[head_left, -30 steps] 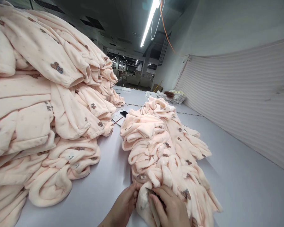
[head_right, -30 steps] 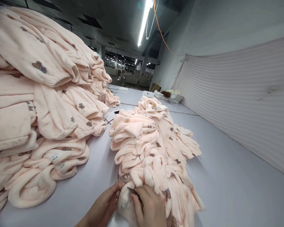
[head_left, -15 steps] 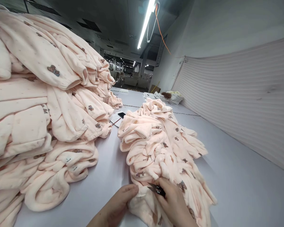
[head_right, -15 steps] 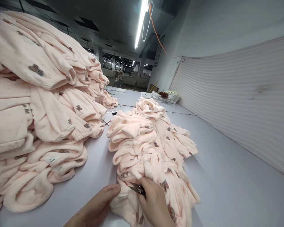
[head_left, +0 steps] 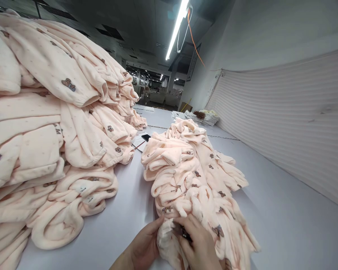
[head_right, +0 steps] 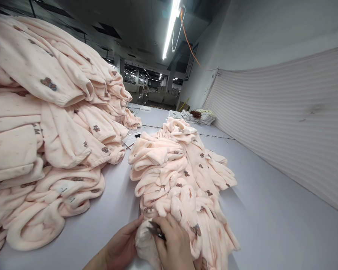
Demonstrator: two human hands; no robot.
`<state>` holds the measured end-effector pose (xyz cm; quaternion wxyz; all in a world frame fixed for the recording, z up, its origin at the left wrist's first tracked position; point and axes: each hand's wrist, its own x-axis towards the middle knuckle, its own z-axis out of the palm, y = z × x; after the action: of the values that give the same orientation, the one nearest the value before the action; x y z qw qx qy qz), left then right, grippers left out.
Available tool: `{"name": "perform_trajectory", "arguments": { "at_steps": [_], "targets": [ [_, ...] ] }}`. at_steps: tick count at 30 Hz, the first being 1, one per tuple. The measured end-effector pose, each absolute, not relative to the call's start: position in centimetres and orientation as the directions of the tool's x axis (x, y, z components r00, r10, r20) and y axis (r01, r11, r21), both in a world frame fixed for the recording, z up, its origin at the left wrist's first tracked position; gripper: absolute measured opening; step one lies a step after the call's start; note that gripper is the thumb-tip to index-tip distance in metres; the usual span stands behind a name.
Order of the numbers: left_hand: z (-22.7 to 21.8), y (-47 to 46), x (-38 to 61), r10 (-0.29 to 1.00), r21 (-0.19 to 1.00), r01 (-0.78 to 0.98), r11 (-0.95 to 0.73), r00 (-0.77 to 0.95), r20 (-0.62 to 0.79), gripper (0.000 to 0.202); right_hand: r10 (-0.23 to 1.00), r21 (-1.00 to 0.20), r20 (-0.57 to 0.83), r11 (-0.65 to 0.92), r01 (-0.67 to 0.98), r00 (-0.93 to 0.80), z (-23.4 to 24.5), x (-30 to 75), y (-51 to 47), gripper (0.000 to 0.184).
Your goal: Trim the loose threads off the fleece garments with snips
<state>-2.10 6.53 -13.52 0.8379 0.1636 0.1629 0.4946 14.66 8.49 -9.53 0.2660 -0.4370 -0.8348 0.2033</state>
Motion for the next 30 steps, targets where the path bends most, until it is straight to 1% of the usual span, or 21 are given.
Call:
{"name": "perform_trajectory", "arguments": {
  "at_steps": [1,3,4,5,6,7,8,9,10,12,13,14,15,17,19,22,24,26,28,30],
  "targets": [
    [-13.2,6.4,-2.1,0.889,0.486,-0.757,0.437,0.444,-0.108,0.027,0.835,-0.575,0.279,0.541,0.614,-0.474,-9.7,14.5,8.9,0.027],
    [-12.8,6.3,-2.3,0.912,0.599,-0.702,0.385,0.390,-0.129,0.023,0.867,-0.634,0.282,0.490,0.599,-0.411,-9.7,14.6,9.6,0.016],
    [-12.6,6.3,-2.4,0.925,0.651,-0.670,0.357,0.349,-0.148,0.022,0.892,-0.673,0.276,0.445,0.590,-0.358,-9.6,14.7,9.7,0.016],
    [-12.5,6.4,-2.6,0.939,0.694,-0.641,0.328,0.301,-0.166,0.021,0.913,-0.703,0.265,0.402,0.587,-0.309,-9.6,14.9,9.6,0.021],
    [-12.3,6.5,-2.7,0.950,0.727,-0.616,0.302,0.256,-0.177,0.021,0.926,-0.711,0.258,0.376,0.594,-0.276,-9.7,15.0,9.3,0.024],
    [-12.2,6.6,-2.8,0.958,0.751,-0.597,0.281,0.224,-0.181,0.021,0.929,-0.696,0.262,0.371,0.615,-0.263,-9.9,15.1,8.8,0.024],
    [-12.0,6.8,-2.9,0.962,0.768,-0.582,0.268,0.210,-0.176,0.022,0.922,-0.657,0.277,0.386,0.647,-0.269,-10.4,15.2,8.2,0.020],
    [-11.8,7.0,-2.9,0.964,0.780,-0.570,0.258,0.206,-0.168,0.022,0.909,-0.597,0.307,0.414,0.687,-0.281,-11.0,15.2,7.5,0.016],
    [-11.6,7.1,-2.9,0.965,0.788,-0.561,0.252,0.208,-0.160,0.023,0.889,-0.517,0.349,0.446,0.731,-0.296,-11.8,15.1,7.0,0.016],
    [-11.4,7.5,-2.8,0.964,0.806,-0.537,0.248,0.217,-0.152,0.026,0.839,-0.365,0.440,0.493,0.790,-0.321,-13.4,15.0,6.3,0.026],
    [-11.3,7.6,-2.8,0.964,0.819,-0.517,0.248,0.219,-0.154,0.028,0.812,-0.327,0.477,0.519,0.790,-0.336,-13.9,14.9,6.2,0.031],
    [-11.3,7.7,-2.8,0.963,0.835,-0.491,0.247,0.216,-0.158,0.029,0.790,-0.327,0.506,0.547,0.771,-0.345,-14.3,15.0,6.3,0.034],
    [-11.4,7.7,-2.9,0.964,0.854,-0.458,0.245,0.208,-0.165,0.031,0.777,-0.359,0.525,0.573,0.737,-0.348,-14.3,15.1,6.5,0.034],
    [-11.7,7.8,-3.2,0.971,0.902,-0.370,0.221,0.171,-0.167,0.035,0.787,-0.480,0.522,0.589,0.650,-0.328,-13.7,15.5,7.0,0.025],
    [-12.0,7.7,-3.5,0.984,0.954,-0.253,0.160,0.113,-0.135,0.038,0.835,-0.588,0.478,0.534,0.608,-0.271,-12.5,16.0,7.4,0.019],
    [-12.6,6.9,-4.0,1.000,0.998,-0.060,0.030,0.000,-0.030,0.037,0.893,-0.662,0.398,0.438,0.609,-0.210,-11.2,16.3,7.5,0.024],
    [-12.9,6.0,-4.4,0.997,0.999,0.044,-0.025,-0.072,0.028,0.034,0.897,-0.644,0.373,0.433,0.631,-0.236,-11.0,16.3,7.5,0.024],
    [-13.1,4.7,-5.2,0.993,0.993,0.111,-0.030,-0.109,0.042,0.035,0.884,-0.577,0.369,0.460,0.675,-0.287,-11.3,16.1,7.5,0.022],
    [-13.4,3.2,-6.1,0.995,0.991,0.132,0.010,-0.098,0.003,0.037,0.873,-0.516,0.369,0.478,0.711,-0.319,-11.7,16.0,7.6,0.021],
    [-13.5,1.6,-7.1,0.995,0.990,0.117,0.078,-0.070,-0.070,0.038,0.875,-0.501,0.371,0.470,0.727,-0.311,-11.9,15.8,7.7,0.022]
  ]
}}
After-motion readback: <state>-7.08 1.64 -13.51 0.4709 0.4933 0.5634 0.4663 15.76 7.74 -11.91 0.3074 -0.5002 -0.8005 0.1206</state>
